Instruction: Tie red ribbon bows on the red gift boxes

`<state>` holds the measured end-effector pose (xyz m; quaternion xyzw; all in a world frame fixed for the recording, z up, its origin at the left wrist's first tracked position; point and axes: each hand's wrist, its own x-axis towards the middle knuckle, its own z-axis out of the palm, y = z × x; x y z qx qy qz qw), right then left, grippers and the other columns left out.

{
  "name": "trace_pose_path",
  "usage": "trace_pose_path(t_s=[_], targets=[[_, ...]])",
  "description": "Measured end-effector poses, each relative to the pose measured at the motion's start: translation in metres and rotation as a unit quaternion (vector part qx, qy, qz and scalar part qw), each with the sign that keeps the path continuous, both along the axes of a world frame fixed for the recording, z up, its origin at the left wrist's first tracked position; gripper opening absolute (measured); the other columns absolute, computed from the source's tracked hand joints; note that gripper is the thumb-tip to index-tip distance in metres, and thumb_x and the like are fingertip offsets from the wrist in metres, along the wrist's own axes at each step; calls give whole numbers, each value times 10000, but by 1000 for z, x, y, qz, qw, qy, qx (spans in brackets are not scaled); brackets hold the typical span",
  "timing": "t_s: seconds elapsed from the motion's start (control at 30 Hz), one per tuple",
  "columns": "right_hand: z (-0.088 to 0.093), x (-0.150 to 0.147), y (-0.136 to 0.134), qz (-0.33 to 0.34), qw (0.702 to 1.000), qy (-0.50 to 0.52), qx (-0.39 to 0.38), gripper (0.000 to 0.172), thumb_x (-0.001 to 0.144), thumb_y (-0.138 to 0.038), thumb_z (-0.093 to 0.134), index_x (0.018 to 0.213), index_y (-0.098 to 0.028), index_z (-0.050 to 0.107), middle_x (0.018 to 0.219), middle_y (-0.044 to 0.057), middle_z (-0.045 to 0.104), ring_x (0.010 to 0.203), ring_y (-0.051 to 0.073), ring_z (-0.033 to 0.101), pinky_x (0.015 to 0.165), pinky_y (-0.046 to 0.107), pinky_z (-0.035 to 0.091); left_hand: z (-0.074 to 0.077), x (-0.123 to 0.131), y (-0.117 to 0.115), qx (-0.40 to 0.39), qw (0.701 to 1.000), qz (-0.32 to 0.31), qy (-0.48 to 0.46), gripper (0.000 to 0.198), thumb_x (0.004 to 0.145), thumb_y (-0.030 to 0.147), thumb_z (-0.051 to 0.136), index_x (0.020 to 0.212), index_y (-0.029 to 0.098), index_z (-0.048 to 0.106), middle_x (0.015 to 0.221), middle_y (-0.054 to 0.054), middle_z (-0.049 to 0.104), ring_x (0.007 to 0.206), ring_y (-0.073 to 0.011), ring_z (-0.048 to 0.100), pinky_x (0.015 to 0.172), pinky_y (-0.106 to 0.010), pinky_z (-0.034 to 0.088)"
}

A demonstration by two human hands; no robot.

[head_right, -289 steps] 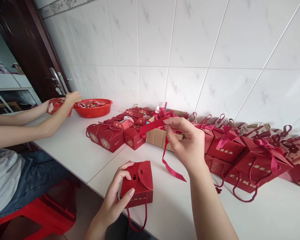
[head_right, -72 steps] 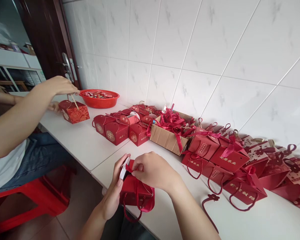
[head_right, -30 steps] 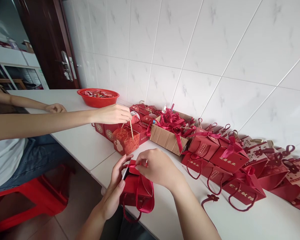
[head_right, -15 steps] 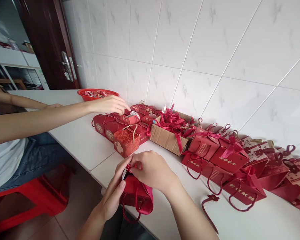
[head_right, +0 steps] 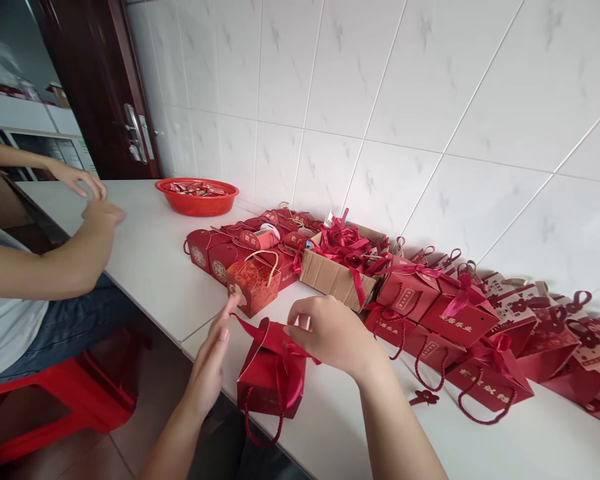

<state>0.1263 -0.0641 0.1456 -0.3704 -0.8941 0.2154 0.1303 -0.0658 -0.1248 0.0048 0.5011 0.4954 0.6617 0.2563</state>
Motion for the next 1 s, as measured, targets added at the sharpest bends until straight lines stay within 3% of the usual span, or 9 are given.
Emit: trace_pose_path(t_s=[0.17, 0.3, 0.4, 0.5, 0.63, 0.7, 0.8, 0.9, 1.0], targets=[[5, 19, 7, -21, 993, -71, -88, 242, 794, -425, 622, 798, -186, 661, 797, 47, 675, 704, 162, 624, 559, 246, 433, 3, -21, 4, -9, 976, 165, -143, 576, 918, 407, 470, 1457, 282, 309, 1571, -3, 212, 1455, -220, 120, 1192, -380, 117], [5, 28, 9, -32, 986, -119, -116, 367, 631, -492, 765, 839, -207, 666, 906, 52, 666, 841, 206, 617, 612, 252, 441, 6, -37, 4, 33, 951, 241, -192, 684, 872, 326, 517, 1480, 253, 210, 1588, -24, 134, 1458, -237, 88, 1191, -394, 131], [3, 27, 9, -20, 984, -127, -123, 411, 571, -424, 816, 898, -223, 671, 995, 48, 649, 947, 230, 594, 690, 266, 449, 3, -51, 4, 44, 945, 276, -168, 736, 883, 333, 501, 1493, 232, 102, 1595, -52, 36, 1458, -257, 61, 1189, -418, 141], [1, 23, 10, -11, 984, -128, -122, 337, 629, -358, 783, 912, -219, 665, 1029, 58, 638, 1000, 240, 578, 712, 275, 449, -3, -63, 1, 35, 932, 344, -107, 815, 868, 372, 551, 1498, 216, 58, 1588, -101, 9, 1453, -305, -2, 1179, -494, 73], [-3, 18, 13, -1, 986, -117, -117, 195, 696, -271, 720, 856, -197, 638, 984, 63, 644, 957, 223, 599, 669, 258, 449, 2, -58, -7, 4, 900, 435, 26, 767, 791, 386, 673, 1440, 210, 303, 1575, -120, 6, 1424, -397, -30, 1144, -576, 9], [-6, 17, 14, 14, 986, -108, -126, 151, 695, -234, 710, 796, -190, 607, 921, 44, 661, 903, 203, 618, 640, 241, 445, 11, -45, -12, 23, 926, 370, 73, 510, 818, 376, 644, 1278, 210, 500, 1518, -117, 232, 1410, -360, 165, 1160, -530, 92], [-11, 16, 16, 36, 983, -103, -145, 149, 688, -188, 695, 746, -190, 558, 855, 13, 682, 825, 170, 633, 595, 213, 428, 22, -23, -18, 20, 987, 147, 67, 285, 867, 387, 568, 1099, 223, 584, 1232, -83, 568, 1238, -292, 471, 1096, -449, 313], [-13, 15, 18, 42, 980, -107, -161, 158, 686, -176, 680, 769, -194, 547, 819, -2, 689, 752, 148, 634, 565, 199, 416, 24, -8, -20, -17, 997, -22, 68, 251, 864, 386, 571, 1059, 228, 576, 1102, -63, 606, 1102, -259, 561, 978, -376, 433], [-14, 12, 21, 52, 981, -112, -151, 163, 682, -154, 657, 812, -195, 567, 817, -1, 689, 716, 139, 627, 554, 196, 416, 24, -1, -18, -56, 993, -70, 78, 197, 854, 379, 587, 977, 227, 564, 982, -40, 602, 944, -218, 602, 868, -322, 473]])
